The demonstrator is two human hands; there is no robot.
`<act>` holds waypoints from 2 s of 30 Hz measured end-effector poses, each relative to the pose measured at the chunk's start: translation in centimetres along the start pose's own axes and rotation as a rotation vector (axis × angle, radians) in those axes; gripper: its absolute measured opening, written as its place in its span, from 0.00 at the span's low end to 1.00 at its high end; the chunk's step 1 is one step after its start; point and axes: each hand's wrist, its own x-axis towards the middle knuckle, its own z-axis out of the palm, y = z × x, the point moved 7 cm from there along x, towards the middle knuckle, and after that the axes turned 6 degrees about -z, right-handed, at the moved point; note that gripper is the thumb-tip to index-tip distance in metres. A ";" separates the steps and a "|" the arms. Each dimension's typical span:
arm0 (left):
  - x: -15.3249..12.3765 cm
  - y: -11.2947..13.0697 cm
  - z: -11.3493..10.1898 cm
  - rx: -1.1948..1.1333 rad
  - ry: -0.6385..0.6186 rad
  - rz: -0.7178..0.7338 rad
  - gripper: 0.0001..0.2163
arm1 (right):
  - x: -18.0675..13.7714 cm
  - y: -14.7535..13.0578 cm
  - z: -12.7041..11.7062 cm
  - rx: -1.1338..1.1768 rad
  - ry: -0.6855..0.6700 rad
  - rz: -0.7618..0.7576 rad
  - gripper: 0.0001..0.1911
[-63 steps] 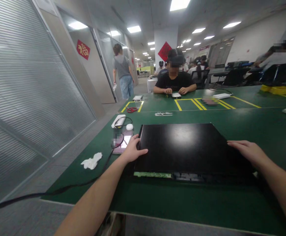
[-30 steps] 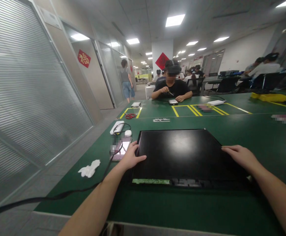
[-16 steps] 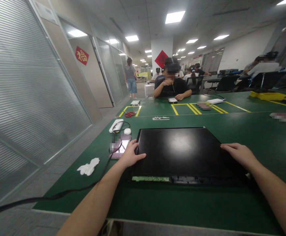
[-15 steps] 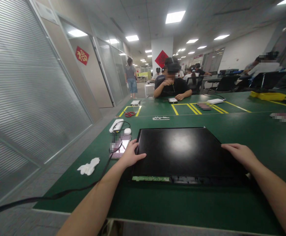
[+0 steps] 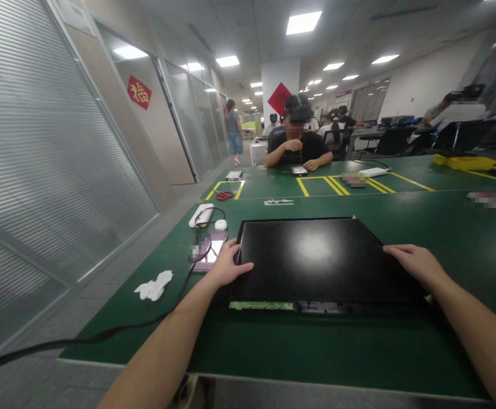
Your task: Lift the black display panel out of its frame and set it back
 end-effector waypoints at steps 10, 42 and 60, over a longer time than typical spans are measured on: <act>0.2 -0.3 0.1 -0.011 0.004 -0.007 0.32 | -0.1 -0.3 -0.1 -0.036 -0.009 -0.019 0.16; 0.1 0.2 0.2 0.032 -0.011 0.005 0.31 | -0.2 -0.4 0.2 -0.023 -0.066 -0.062 0.16; 0.1 0.9 -0.8 0.100 0.059 0.044 0.21 | -0.3 -0.4 -0.9 -0.014 -0.040 -0.034 0.15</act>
